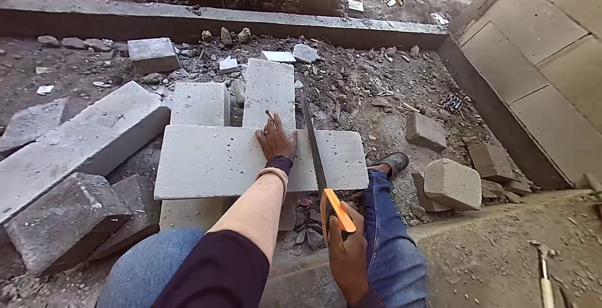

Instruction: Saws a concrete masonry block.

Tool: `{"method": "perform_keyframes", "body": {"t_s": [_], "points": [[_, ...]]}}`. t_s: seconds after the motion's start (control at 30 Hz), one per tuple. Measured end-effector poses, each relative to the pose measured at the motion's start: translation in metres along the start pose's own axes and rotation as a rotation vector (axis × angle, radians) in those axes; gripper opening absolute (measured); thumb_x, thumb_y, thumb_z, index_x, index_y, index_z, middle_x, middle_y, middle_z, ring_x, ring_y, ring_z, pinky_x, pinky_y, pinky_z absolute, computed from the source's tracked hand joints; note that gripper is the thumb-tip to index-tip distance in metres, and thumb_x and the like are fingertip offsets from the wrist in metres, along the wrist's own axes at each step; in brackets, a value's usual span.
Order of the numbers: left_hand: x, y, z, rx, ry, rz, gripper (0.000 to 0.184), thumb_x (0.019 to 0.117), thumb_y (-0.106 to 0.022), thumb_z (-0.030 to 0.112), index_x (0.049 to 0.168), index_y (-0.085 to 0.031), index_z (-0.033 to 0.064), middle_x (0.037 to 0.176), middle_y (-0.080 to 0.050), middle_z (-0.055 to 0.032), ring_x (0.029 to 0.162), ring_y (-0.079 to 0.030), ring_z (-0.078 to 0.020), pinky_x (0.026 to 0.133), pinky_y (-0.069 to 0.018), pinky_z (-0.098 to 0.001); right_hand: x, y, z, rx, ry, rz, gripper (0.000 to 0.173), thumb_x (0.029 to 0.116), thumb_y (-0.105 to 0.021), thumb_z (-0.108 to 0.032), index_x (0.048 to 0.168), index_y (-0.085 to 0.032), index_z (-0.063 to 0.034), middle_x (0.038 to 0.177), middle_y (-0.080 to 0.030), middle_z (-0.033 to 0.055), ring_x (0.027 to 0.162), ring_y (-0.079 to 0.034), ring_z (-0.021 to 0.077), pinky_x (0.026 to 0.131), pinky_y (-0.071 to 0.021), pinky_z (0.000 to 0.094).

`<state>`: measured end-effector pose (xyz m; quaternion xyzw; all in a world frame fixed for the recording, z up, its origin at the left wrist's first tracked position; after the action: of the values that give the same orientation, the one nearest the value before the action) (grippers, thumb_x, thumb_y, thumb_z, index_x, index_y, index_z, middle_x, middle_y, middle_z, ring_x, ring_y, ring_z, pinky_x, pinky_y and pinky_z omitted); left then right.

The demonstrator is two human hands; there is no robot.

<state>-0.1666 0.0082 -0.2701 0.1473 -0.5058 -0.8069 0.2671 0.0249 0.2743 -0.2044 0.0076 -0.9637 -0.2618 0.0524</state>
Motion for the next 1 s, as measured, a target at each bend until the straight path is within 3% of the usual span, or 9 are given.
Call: {"method": "perform_keyframes", "body": {"t_s": [0.13,0.23,0.37,0.47,0.53,0.67,0.83,0.93,1.0], "points": [[0.06,0.048,-0.021,-0.126,0.027,-0.305,0.089,0.095,-0.065,0.057,0.157,-0.036,0.0006,0.15,-0.048,-0.0309,0.132,-0.054,-0.0485,0.109,-0.0381,-0.0703,0.006,-0.009,0.01,0.02,0.04,0.014,0.048,0.1015,-0.062,-0.026,0.141,-0.054,0.0013,0.119,-0.072,0.0095,0.082,-0.072,0.0076,0.071,-0.0633,0.0284],[0.108,0.113,-0.045,0.092,-0.083,-0.493,0.082,0.1,-0.057,0.058,0.149,-0.045,-0.0058,0.141,-0.053,-0.036,0.136,-0.049,-0.0521,0.111,-0.0349,-0.0717,0.006,-0.003,0.026,0.139,0.011,0.031,0.05,0.1013,-0.062,-0.025,0.141,-0.051,0.0026,0.112,-0.071,0.0094,0.068,-0.067,0.0094,0.06,-0.0612,0.0305],[0.119,0.178,-0.122,0.175,-0.137,-0.332,0.079,0.101,-0.057,0.055,0.158,-0.038,0.0048,0.148,-0.05,-0.0328,0.138,-0.046,-0.0527,0.112,-0.0326,-0.0742,0.002,-0.006,0.022,0.11,0.048,0.03,0.047,0.1017,-0.061,-0.024,0.141,-0.053,0.0017,0.122,-0.07,0.0088,0.076,-0.069,0.0055,0.066,-0.062,0.026],[0.094,0.157,-0.196,0.021,-0.038,-0.293,0.086,0.0985,-0.065,0.05,0.161,-0.028,0.0034,0.148,-0.048,-0.0357,0.135,-0.049,-0.0542,0.11,-0.0363,-0.0735,-0.001,-0.008,0.024,0.084,0.09,0.048,0.046,0.1018,-0.062,-0.025,0.139,-0.054,0.0015,0.131,-0.067,0.0112,0.096,-0.072,0.0064,0.08,-0.0622,0.0246],[0.076,0.134,-0.217,-0.021,-0.004,-0.27,0.089,0.0945,-0.073,0.046,0.16,-0.031,0.0031,0.15,-0.047,-0.0333,0.138,-0.047,-0.0514,0.114,-0.0344,-0.0704,0.001,-0.006,0.027,0.084,0.094,0.052,0.046,0.1014,-0.062,-0.024,0.139,-0.055,0.001,0.13,-0.068,0.0102,0.097,-0.072,0.0061,0.08,-0.0622,0.0247],[0.058,0.13,-0.223,-0.007,0.029,-0.16,0.093,0.0858,-0.082,0.048,0.16,-0.037,0.0138,0.152,-0.049,-0.0257,0.138,-0.048,-0.0471,0.11,-0.0362,-0.0718,0.006,0.0,0.029,0.096,0.059,0.031,0.047,0.1021,-0.061,-0.027,0.141,-0.054,-0.0006,0.123,-0.07,0.007,0.085,-0.071,0.0048,0.072,-0.0624,0.0252],[0.037,0.137,-0.239,-0.011,0.059,-0.139,0.096,0.0846,-0.084,0.045,0.159,-0.036,0.0079,0.149,-0.049,-0.0299,0.134,-0.051,-0.0502,0.108,-0.0386,-0.0713,0.014,0.001,0.025,0.07,0.077,0.0,0.048,0.1019,-0.061,-0.028,0.14,-0.055,-0.0005,0.129,-0.069,0.0082,0.101,-0.071,0.0064,0.083,-0.0621,0.0256],[0.043,0.144,-0.211,0.072,0.112,-0.222,0.103,0.0832,-0.085,0.045,0.162,-0.03,0.0084,0.156,-0.041,-0.0307,0.138,-0.044,-0.0545,0.108,-0.0327,-0.0784,0.019,0.004,0.023,0.077,0.106,-0.015,0.046,0.1018,-0.062,-0.025,0.139,-0.055,0.0009,0.131,-0.068,0.0094,0.102,-0.071,0.0077,0.083,-0.0624,0.0266],[0.047,0.152,-0.159,0.091,0.05,-0.278,0.103,0.085,-0.082,0.048,0.161,-0.029,0.0034,0.158,-0.036,-0.0337,0.138,-0.043,-0.0573,0.107,-0.0322,-0.0792,0.023,0.005,0.02,0.067,0.11,-0.021,0.046,0.1021,-0.062,-0.026,0.14,-0.055,-0.0004,0.127,-0.07,0.0083,0.097,-0.072,0.008,0.08,-0.0631,0.0274]]}}
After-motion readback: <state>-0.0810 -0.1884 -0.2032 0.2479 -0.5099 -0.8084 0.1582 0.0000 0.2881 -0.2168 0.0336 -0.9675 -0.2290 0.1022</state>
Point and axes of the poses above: each hand's wrist, its own x-axis towards the middle knuckle, its own y-axis out of the back of the hand, z = x × y, the point moved 7 cm from there along x, towards the middle knuckle
